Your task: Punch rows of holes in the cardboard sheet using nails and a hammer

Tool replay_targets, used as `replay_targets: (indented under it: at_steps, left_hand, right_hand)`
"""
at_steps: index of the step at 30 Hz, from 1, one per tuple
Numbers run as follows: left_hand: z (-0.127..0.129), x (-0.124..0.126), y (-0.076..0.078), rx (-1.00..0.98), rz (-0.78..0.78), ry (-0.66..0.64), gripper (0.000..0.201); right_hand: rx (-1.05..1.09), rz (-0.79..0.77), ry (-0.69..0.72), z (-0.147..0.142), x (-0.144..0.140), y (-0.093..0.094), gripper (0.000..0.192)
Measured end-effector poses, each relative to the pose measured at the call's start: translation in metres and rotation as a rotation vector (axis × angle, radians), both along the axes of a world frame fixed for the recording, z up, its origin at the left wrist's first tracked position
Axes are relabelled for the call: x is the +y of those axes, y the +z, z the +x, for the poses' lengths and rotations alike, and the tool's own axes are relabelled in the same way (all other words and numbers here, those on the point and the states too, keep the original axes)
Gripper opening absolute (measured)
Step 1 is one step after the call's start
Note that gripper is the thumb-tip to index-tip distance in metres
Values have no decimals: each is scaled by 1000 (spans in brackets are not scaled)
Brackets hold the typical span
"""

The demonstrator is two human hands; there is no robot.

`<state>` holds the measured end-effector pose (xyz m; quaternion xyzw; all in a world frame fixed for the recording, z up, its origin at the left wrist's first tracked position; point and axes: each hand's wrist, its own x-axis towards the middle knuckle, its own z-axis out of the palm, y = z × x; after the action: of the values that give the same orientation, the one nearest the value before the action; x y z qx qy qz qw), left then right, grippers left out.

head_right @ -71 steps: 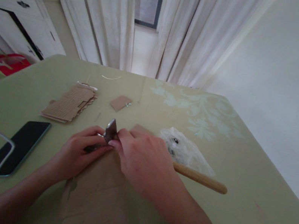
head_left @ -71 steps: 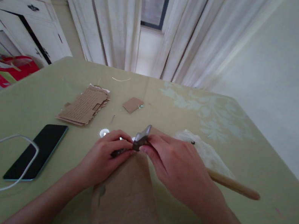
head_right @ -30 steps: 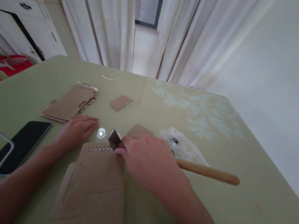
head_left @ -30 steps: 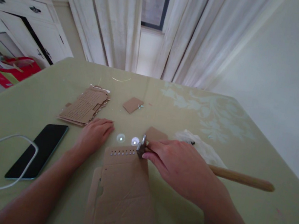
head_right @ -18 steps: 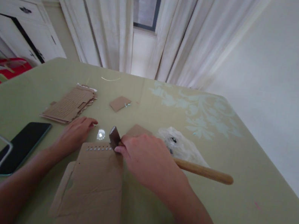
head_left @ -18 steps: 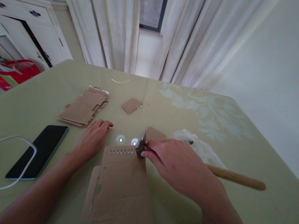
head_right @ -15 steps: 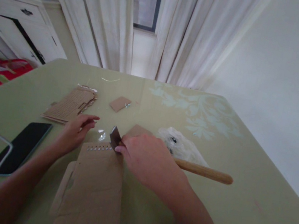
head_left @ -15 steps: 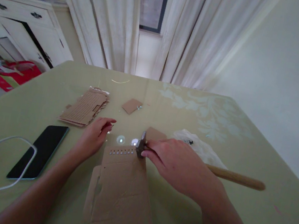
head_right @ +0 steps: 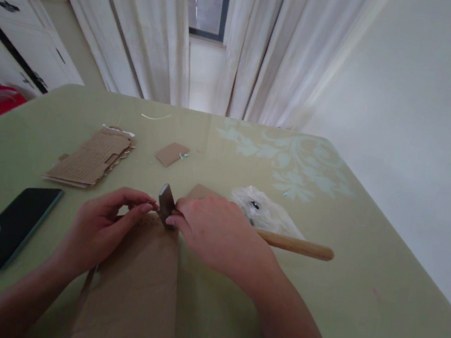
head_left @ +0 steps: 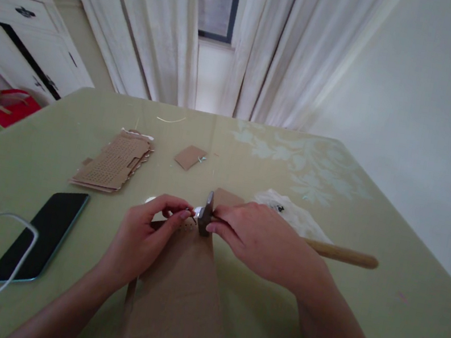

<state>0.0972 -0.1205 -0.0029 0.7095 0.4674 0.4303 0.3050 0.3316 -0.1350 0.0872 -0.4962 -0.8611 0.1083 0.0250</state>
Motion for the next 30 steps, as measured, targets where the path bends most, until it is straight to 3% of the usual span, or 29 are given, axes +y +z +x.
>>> replay_targets:
  at_steps: [7,30]
  left_hand:
    - [-1,-4,-2,103,16,-125,14]
    - [0,-4,-2,159,179,-119,10]
  right_hand:
    - [25,-3,7,0,0,0,27]
    - [34,-57,9,-1,3,-3,28]
